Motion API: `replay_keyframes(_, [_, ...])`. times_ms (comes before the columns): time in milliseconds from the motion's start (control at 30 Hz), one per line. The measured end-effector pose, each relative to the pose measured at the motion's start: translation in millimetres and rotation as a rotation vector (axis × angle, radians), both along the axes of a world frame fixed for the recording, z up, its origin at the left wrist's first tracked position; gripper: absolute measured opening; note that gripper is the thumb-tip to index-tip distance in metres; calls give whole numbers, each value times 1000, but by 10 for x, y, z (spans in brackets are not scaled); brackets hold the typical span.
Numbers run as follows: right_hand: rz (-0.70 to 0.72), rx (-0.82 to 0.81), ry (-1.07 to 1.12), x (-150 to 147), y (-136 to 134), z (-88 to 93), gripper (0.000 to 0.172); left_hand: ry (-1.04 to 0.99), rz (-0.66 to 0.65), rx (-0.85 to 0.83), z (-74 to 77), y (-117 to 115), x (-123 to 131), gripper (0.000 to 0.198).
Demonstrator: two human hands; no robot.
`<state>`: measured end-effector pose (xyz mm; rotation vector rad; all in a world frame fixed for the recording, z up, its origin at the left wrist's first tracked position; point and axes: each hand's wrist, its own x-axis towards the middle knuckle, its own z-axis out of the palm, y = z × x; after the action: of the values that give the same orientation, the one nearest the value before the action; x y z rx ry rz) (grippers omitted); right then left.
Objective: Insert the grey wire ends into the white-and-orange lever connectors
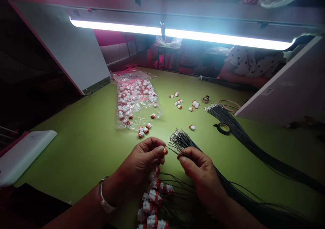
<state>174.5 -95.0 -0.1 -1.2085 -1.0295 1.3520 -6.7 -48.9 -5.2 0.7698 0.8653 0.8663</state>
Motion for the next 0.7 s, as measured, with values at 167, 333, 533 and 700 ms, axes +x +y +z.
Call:
replay_keyframes(167, [35,-17,-42,-6,-17,-11,19,-95,-38,-103,26,-69,-9,23])
replay_keyframes(333, [40,-19,-95,-1,-20,1,17,-98,-38,-142,53,-105,9,20])
replay_keyframes(533, [43,-2,-126,-23,-13,8,18,-137,-58,-178,61,-123,23,17])
replay_keyframes(700, [41,-13,-131,-42,-4,15,20,-153,-77,-176,47,-132,9,15])
